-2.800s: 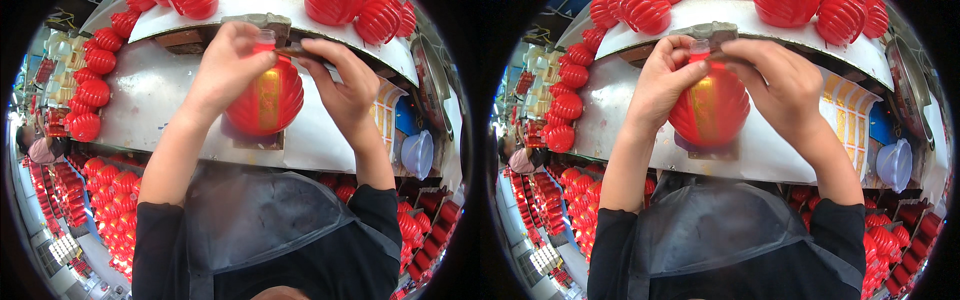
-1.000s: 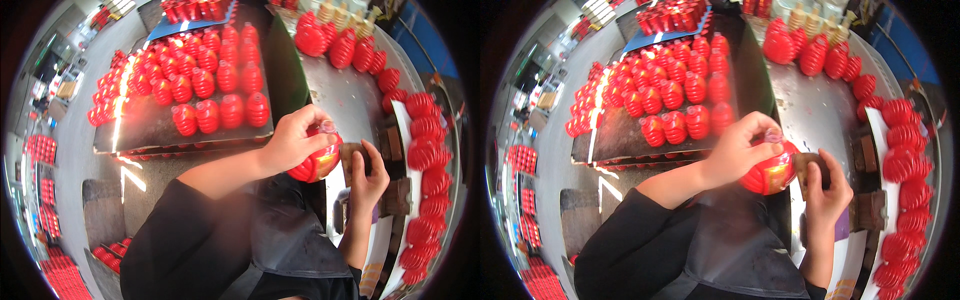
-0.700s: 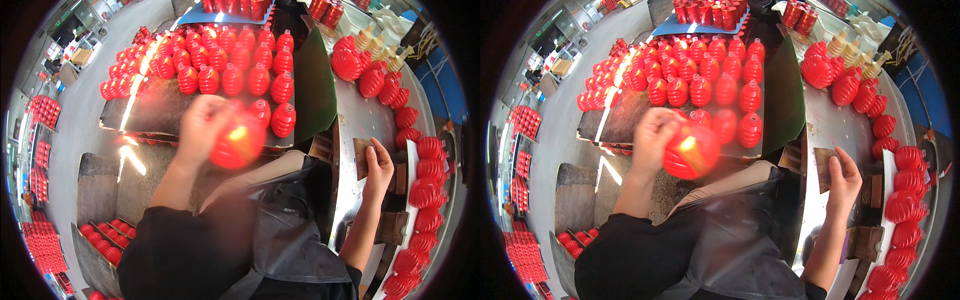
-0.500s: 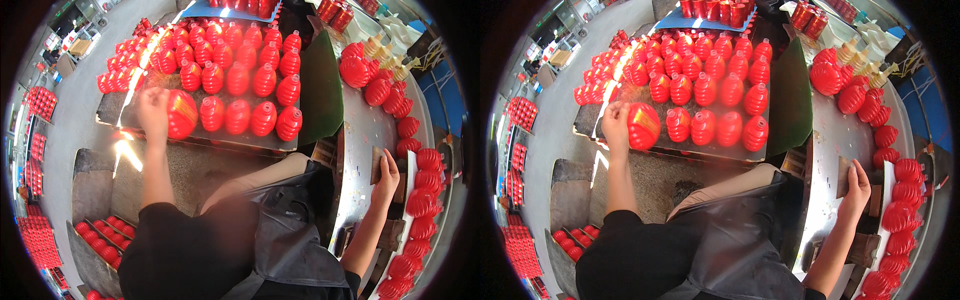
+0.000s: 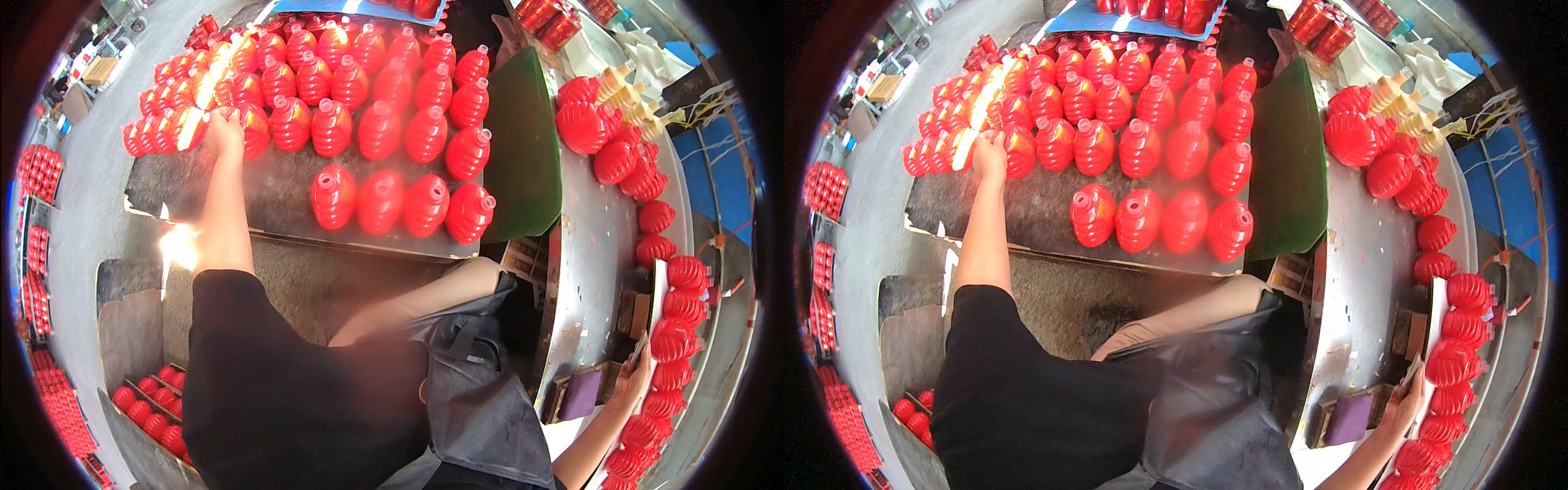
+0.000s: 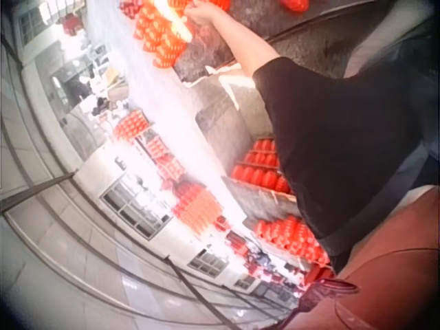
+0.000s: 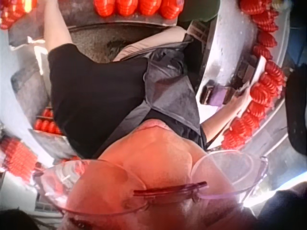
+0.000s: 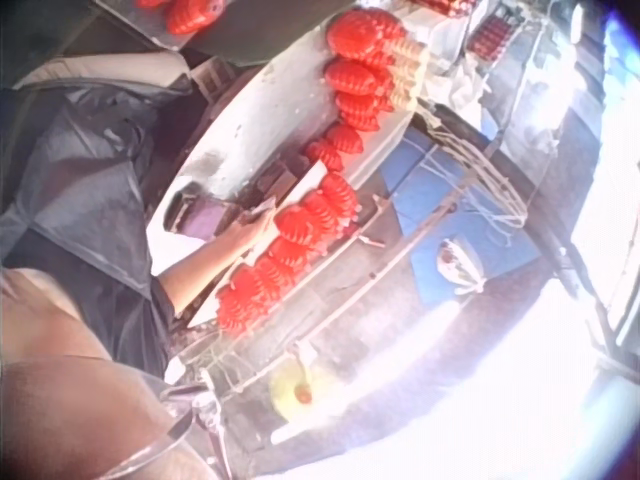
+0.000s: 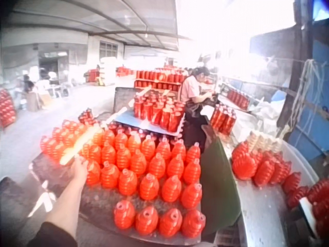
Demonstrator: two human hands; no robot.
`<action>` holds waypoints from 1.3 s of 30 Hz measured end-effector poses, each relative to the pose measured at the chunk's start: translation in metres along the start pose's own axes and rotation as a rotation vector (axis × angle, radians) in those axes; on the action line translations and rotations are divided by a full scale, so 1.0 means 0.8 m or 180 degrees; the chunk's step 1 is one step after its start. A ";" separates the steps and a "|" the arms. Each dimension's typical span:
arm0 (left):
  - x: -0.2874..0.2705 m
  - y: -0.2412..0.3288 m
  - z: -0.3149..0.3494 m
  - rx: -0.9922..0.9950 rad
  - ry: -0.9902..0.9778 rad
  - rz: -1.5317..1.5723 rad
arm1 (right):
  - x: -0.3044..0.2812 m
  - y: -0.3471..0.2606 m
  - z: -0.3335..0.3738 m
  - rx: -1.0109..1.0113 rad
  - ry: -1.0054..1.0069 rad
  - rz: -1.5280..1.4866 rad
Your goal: The person repeatedly picks up red plastic bottles, applies a gold label to each bottle, and places the labeled bottles on a nearby tray. The process is performed one at a time in a repetitive cycle.
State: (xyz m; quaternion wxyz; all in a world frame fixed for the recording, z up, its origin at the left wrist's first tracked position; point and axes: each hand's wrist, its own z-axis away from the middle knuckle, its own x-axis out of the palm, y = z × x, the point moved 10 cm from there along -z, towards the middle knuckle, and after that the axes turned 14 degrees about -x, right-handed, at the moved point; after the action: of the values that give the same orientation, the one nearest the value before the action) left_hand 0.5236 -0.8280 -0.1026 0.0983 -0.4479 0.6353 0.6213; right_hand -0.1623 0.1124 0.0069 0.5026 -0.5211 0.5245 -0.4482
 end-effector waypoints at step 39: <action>0.084 -0.023 -0.035 0.0378 -0.1261 0.0308 | 0.047 -0.015 0.043 0.0193 -0.0068 0.0107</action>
State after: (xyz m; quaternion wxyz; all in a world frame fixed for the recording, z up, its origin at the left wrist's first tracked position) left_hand 0.5091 -0.8793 -0.1553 0.2176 -0.2795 0.6599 0.6627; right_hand -0.1255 0.0761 0.0134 0.5312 -0.5015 0.5139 -0.4498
